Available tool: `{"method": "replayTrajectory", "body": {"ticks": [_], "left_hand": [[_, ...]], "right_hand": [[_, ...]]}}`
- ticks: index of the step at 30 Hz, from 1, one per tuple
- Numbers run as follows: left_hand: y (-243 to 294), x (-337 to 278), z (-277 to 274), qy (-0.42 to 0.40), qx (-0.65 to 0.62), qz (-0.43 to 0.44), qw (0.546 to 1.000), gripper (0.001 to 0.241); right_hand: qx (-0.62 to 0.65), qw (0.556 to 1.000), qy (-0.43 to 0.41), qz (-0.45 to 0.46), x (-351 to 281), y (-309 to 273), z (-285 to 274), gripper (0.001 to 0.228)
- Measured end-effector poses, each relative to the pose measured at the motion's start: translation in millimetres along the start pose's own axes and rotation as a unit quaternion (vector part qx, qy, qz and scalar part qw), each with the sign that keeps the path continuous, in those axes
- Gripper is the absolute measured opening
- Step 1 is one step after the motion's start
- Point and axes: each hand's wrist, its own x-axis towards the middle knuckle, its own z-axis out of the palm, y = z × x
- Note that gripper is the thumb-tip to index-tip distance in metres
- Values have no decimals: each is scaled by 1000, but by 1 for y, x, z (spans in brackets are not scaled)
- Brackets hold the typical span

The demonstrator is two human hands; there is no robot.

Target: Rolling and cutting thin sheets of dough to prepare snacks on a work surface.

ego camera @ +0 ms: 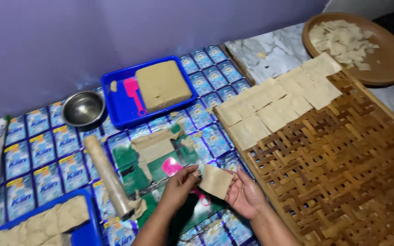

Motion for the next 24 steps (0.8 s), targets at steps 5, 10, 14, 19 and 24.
{"method": "replayTrajectory", "body": {"ticks": [5, 10, 14, 19, 24], "left_hand": [[-15, 7, 72, 61, 258, 133, 955, 44], [-54, 36, 94, 89, 496, 290, 814, 67], [-99, 59, 85, 116, 574, 311, 748, 84], [-170, 95, 51, 143, 612, 276, 728, 100], [-230, 120, 19, 169, 649, 256, 696, 111]], "right_hand": [[-1, 992, 54, -113, -18, -109, -75, 48], [-31, 962, 138, -234, -39, -232, -118, 54], [-117, 904, 301, -280, -45, -327, -100, 54], [-128, 882, 363, -273, 7, -438, -87, 59], [-55, 903, 258, -338, 80, -524, -92, 56]]}}
